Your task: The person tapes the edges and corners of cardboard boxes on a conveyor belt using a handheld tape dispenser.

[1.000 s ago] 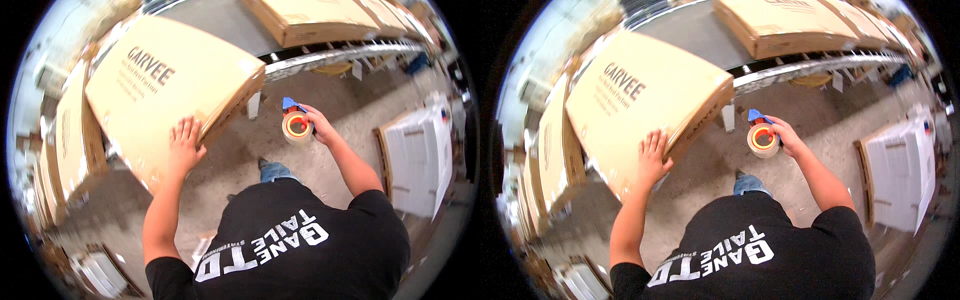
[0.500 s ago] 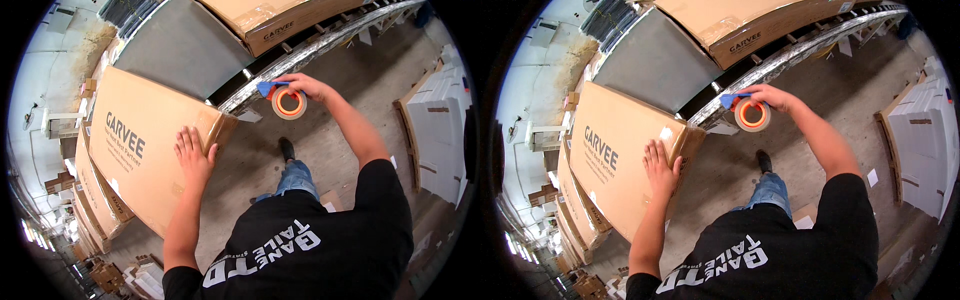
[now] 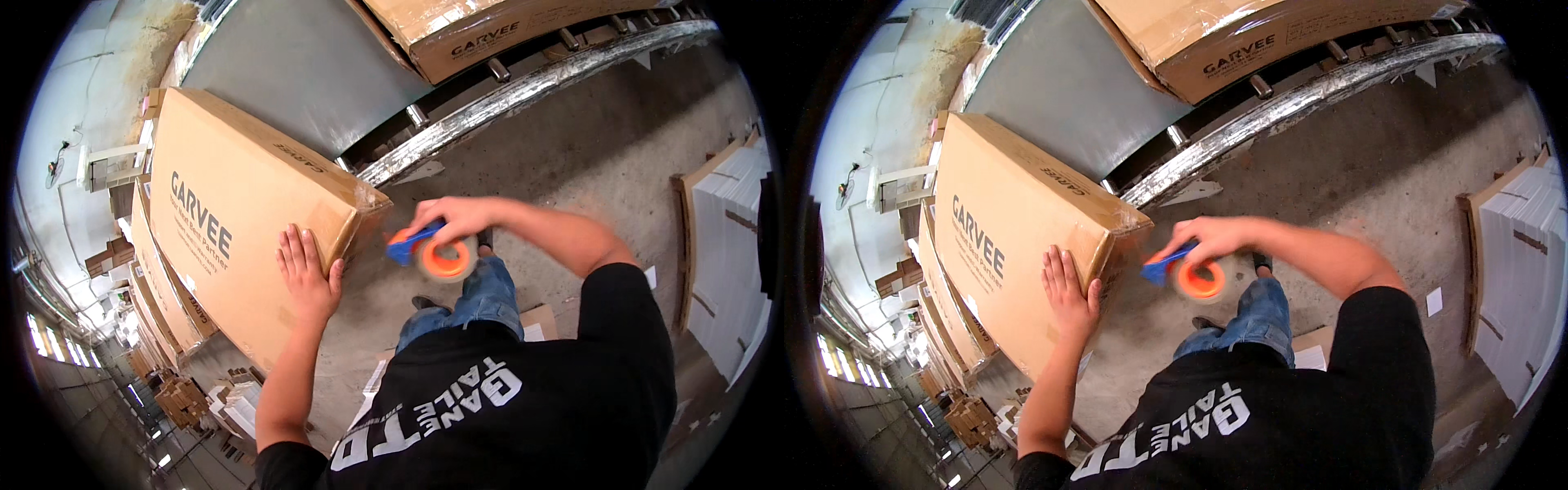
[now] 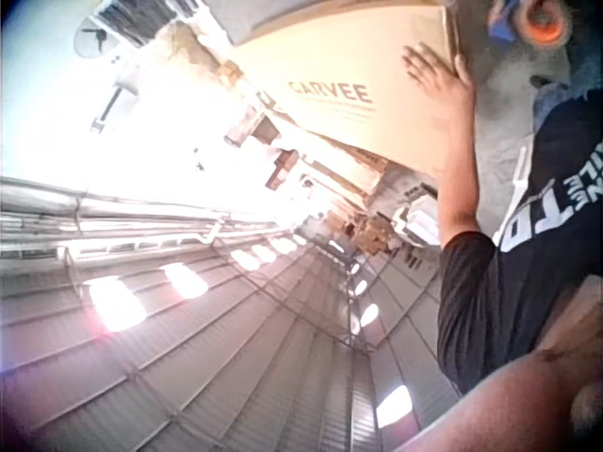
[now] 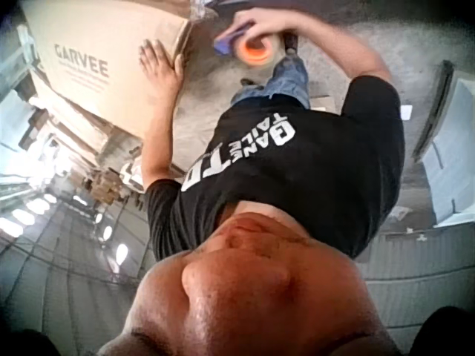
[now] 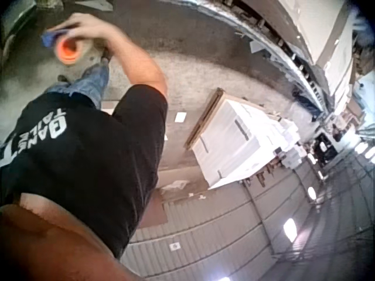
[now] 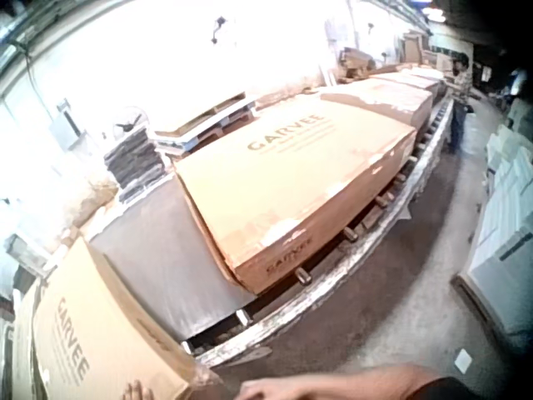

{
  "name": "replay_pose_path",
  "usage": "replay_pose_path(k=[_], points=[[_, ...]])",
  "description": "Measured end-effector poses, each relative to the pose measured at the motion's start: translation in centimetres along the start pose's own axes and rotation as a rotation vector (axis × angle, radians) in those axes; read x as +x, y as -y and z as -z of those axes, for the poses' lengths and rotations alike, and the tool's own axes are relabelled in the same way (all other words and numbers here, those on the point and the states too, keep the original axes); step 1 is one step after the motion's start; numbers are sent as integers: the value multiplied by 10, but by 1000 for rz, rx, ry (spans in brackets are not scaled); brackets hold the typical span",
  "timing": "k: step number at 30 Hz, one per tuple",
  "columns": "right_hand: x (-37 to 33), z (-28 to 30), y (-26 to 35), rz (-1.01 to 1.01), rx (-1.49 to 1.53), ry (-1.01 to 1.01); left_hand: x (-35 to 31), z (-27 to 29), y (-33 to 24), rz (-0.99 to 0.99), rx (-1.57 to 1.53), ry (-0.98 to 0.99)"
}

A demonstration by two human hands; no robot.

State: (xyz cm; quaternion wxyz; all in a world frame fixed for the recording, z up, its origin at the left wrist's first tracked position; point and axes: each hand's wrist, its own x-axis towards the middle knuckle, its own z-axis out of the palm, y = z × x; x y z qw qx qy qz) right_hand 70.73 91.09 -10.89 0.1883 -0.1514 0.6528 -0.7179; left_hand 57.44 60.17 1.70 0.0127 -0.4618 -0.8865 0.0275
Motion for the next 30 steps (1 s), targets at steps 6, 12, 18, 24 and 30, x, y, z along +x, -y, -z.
replay_pose_path(k=[6, 12, 18, 24, 30], points=[[12, -51, 44, 9, -662, -95, 4, 5, 0, 11, -16, 45], [-33, 17, 59, -21, -85, -258, -8, -2, 5, 19, -7, -1], [36, 53, 109, -186, 292, -332, 4, 11, 4, -7, -120, -21], [7, -68, 148, -335, 476, -558, -120, -8, 175, 217, -768, -248], [78, -199, 115, 118, 524, -1281, -303, -33, 326, 1229, -1525, -857]])
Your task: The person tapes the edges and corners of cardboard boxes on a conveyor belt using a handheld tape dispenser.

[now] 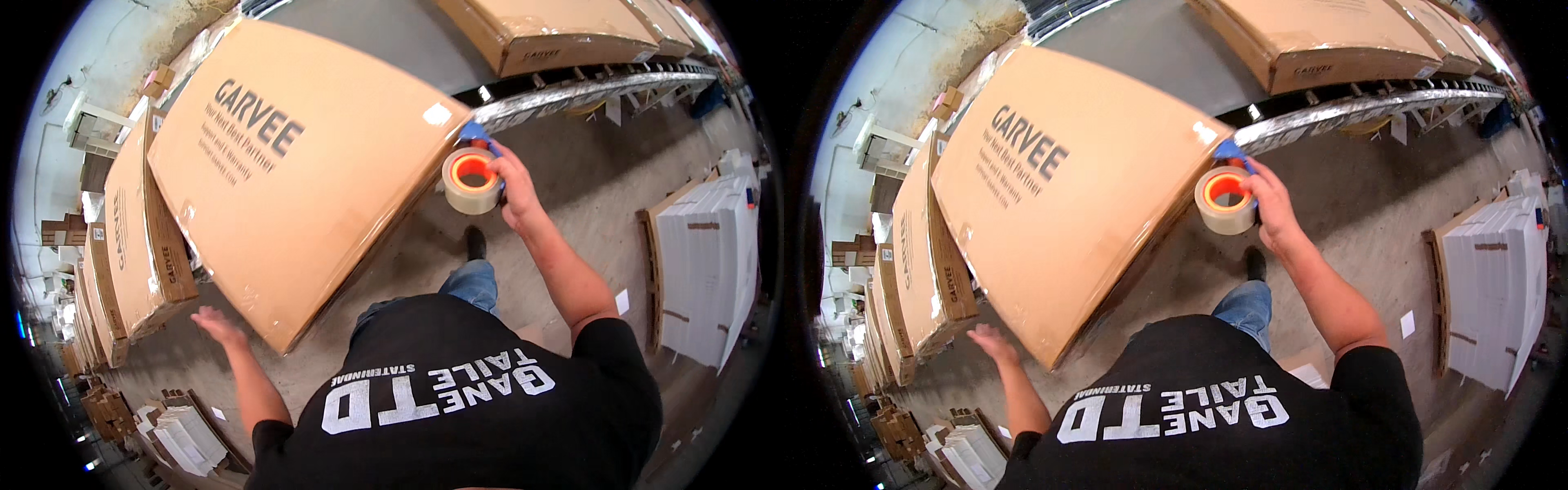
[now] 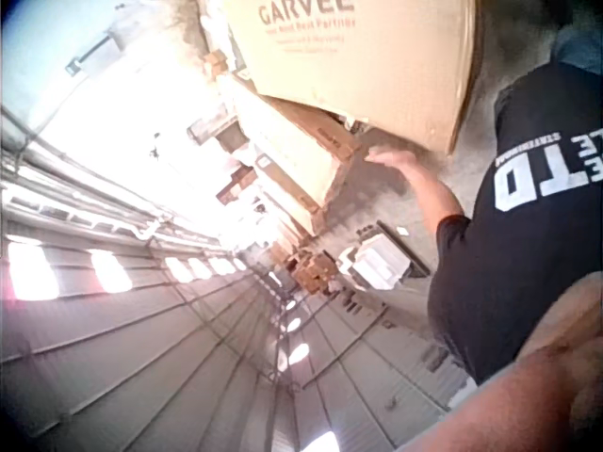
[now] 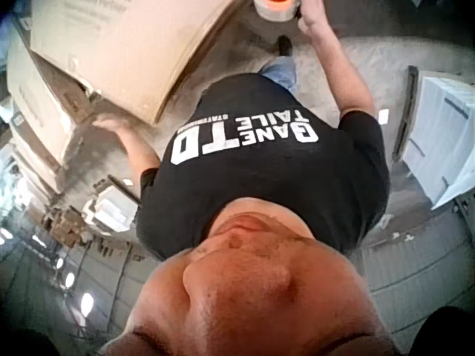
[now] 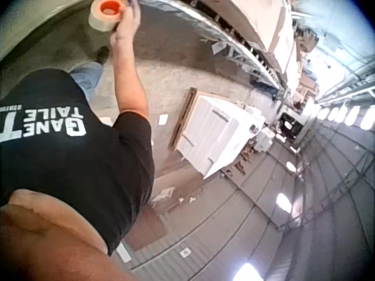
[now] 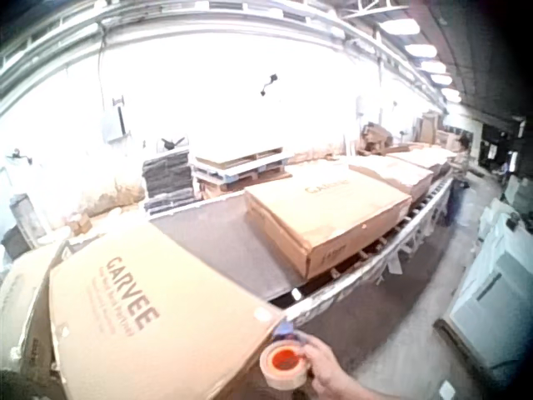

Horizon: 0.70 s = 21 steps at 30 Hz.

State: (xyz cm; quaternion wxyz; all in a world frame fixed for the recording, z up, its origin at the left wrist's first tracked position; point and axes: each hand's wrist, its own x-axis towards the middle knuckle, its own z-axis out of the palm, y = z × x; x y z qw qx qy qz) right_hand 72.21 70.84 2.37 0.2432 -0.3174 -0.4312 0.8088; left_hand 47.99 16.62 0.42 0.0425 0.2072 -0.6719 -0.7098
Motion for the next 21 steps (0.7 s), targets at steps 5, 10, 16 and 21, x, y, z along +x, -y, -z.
replay_pose_path(k=[5, 10, 16, 21], points=[[-125, -78, -114, -3, -179, 76, -8, -30, 45, 79, -295, 452], [-134, -101, -101, -119, -159, 184, -19, -38, 36, 232, -288, 435], [-126, -107, -58, -34, -185, 81, -76, -123, 82, 304, -67, 321], [-270, -135, -165, 88, -877, 531, -16, -114, 128, 395, -212, 501]])
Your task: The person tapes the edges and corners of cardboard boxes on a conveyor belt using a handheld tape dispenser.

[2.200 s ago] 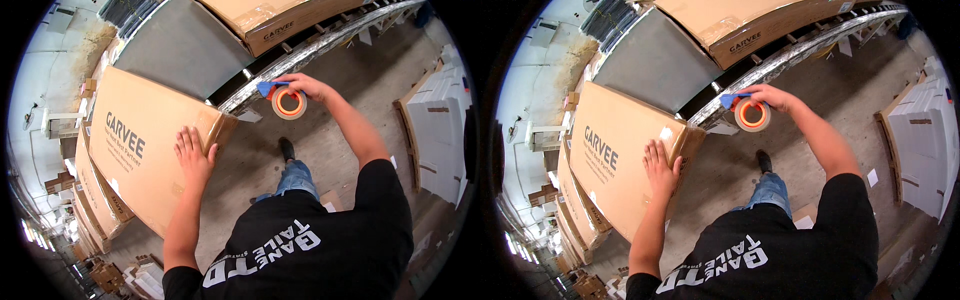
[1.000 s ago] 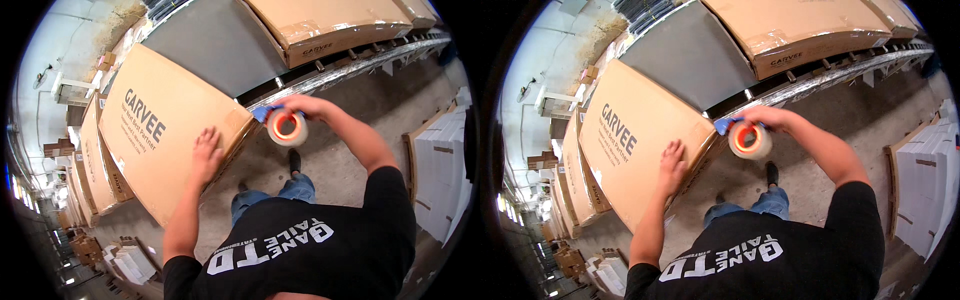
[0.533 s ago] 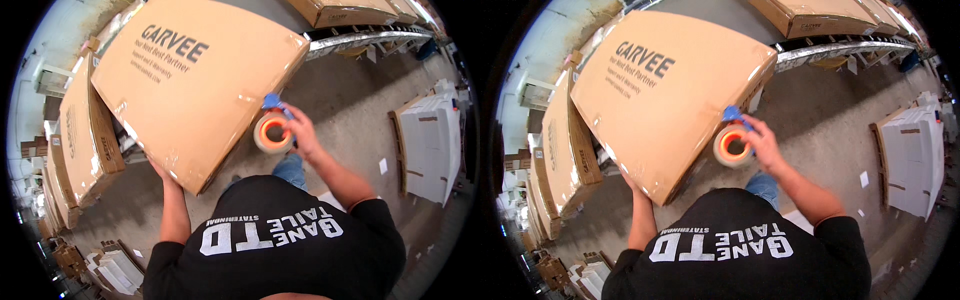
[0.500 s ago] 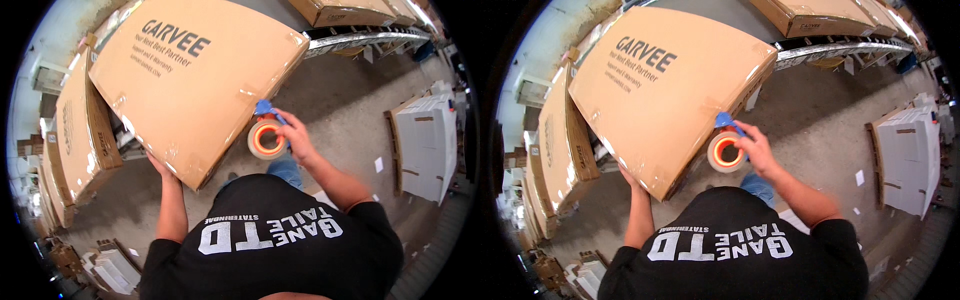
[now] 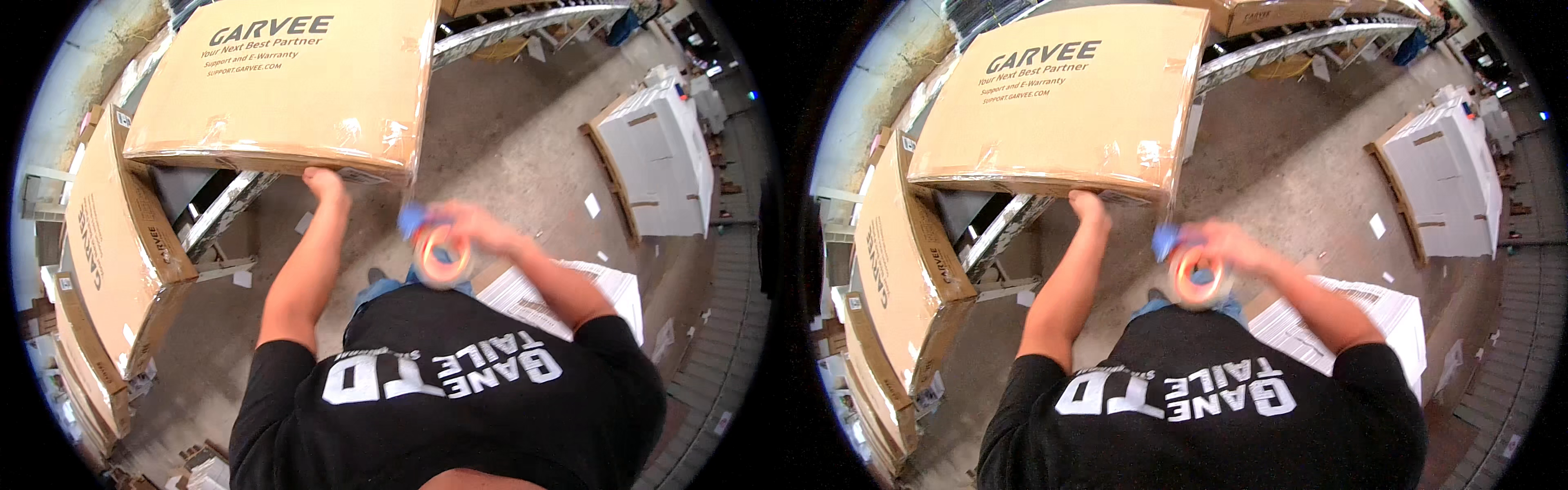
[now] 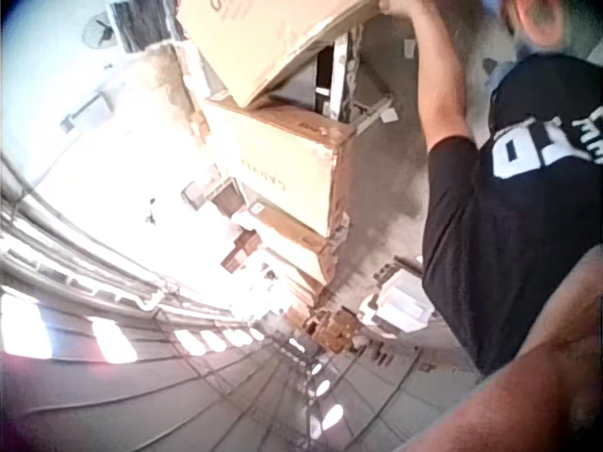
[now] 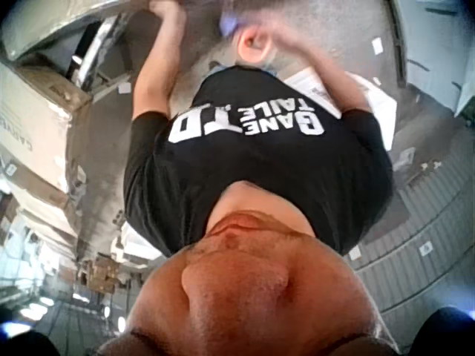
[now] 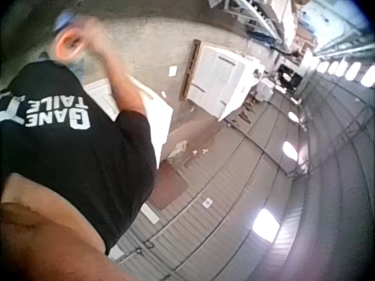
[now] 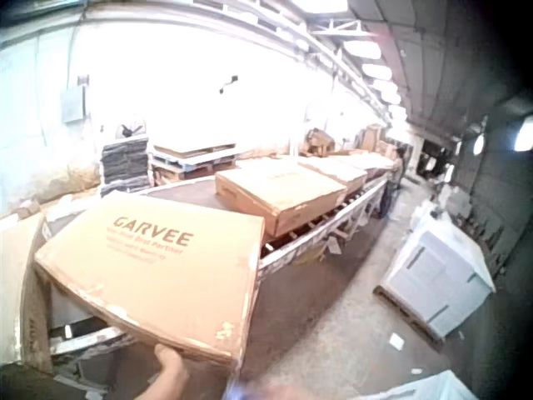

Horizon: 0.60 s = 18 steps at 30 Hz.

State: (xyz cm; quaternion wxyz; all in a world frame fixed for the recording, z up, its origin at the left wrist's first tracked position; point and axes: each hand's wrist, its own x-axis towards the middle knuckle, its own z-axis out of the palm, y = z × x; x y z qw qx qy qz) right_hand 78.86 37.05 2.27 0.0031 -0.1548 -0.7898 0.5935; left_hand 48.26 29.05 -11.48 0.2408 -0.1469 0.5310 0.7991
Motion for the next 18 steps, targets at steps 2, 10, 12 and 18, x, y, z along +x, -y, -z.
replay_pose_path(k=[2, 10, 12, 18], points=[[-11, -59, -18, -137, 446, -231, -23, 16, -38, 56, 617, 323], [82, -100, -7, 80, -272, -163, 3, 157, -166, -301, 1251, 491], [54, -101, -40, 211, -121, -161, -15, 129, -172, -412, 1121, 502], [-17, -21, -109, -151, 681, -592, -82, 57, -159, -500, 1098, 771]])
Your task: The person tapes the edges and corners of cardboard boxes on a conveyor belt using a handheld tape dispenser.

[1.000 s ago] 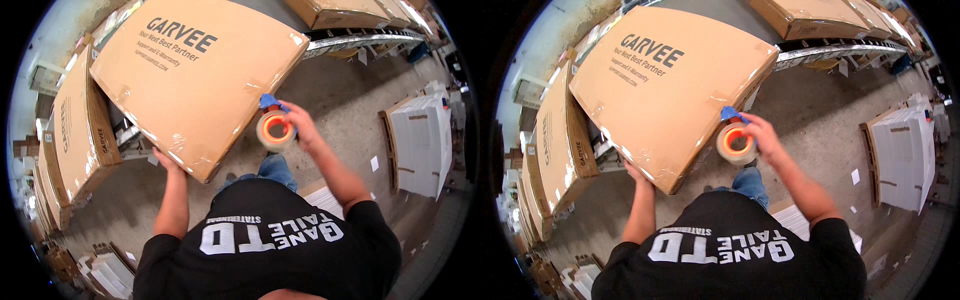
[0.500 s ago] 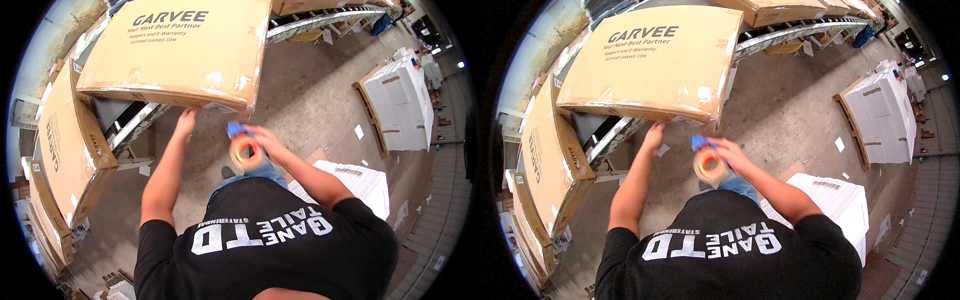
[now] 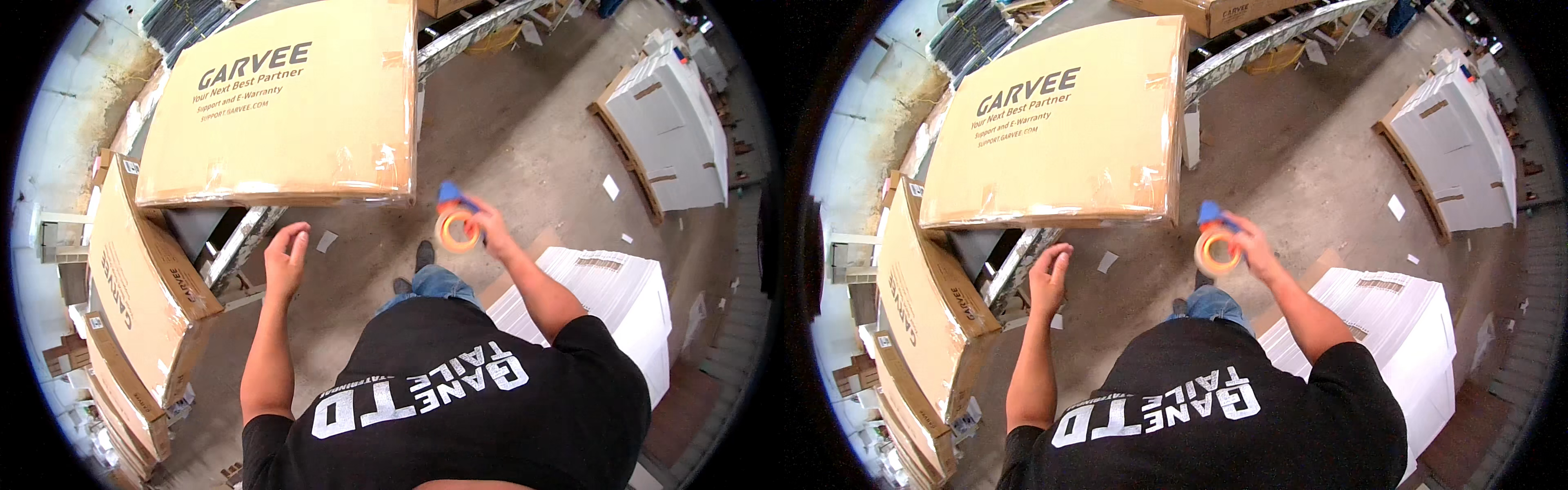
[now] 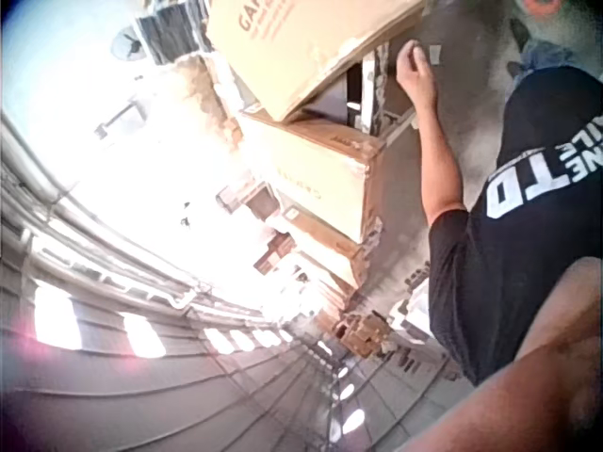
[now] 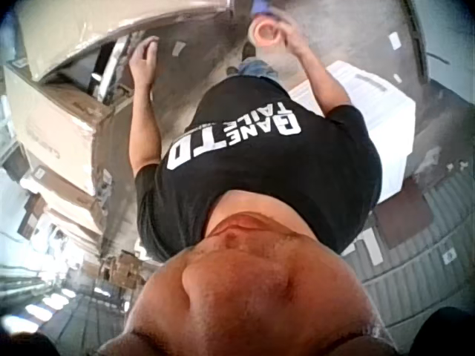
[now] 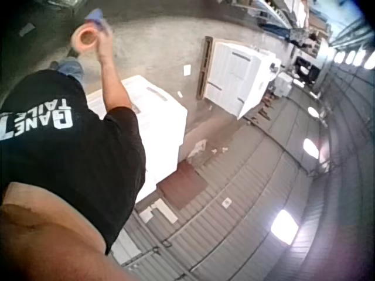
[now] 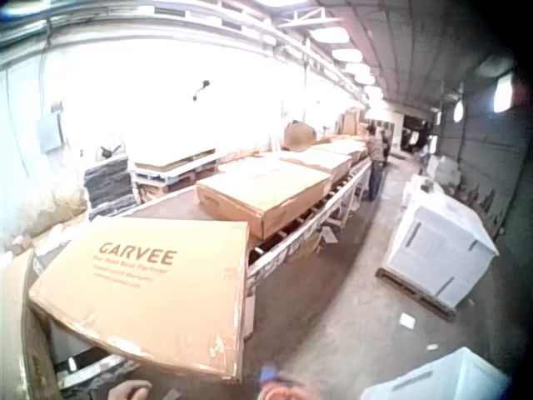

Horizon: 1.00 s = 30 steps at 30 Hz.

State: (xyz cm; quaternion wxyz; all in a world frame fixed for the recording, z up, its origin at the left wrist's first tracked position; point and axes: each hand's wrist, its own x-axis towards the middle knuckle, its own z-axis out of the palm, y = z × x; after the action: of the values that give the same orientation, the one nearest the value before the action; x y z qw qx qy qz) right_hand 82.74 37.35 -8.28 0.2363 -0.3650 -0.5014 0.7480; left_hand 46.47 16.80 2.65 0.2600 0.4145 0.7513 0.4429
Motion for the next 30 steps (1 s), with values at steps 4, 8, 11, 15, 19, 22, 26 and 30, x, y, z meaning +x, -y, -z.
replay_pose_path(k=[4, 8, 11, 15, 19, 22, 26, 30], points=[[19, -10, 3, 108, -164, 99, 22, 10, -7, -125, 327, 0], [-5, -39, -37, 235, -207, 274, 48, 58, 3, -175, 395, -193], [34, -94, -25, 341, -275, 197, 83, 86, 14, -152, 401, -306], [44, -162, -11, 370, -619, 373, 133, 133, 31, -278, 640, -320], [37, -96, 3, 335, -576, 385, 169, 211, 63, -137, 852, -264], [6, -50, 25, 145, -680, 341, 212, 297, 112, 34, 929, -293], [-78, -40, 48, -428, -254, -195, 269, 424, 196, 376, 753, -418], [-102, -94, 61, 98, 378, -799, 289, 481, 275, 623, 657, -319]])
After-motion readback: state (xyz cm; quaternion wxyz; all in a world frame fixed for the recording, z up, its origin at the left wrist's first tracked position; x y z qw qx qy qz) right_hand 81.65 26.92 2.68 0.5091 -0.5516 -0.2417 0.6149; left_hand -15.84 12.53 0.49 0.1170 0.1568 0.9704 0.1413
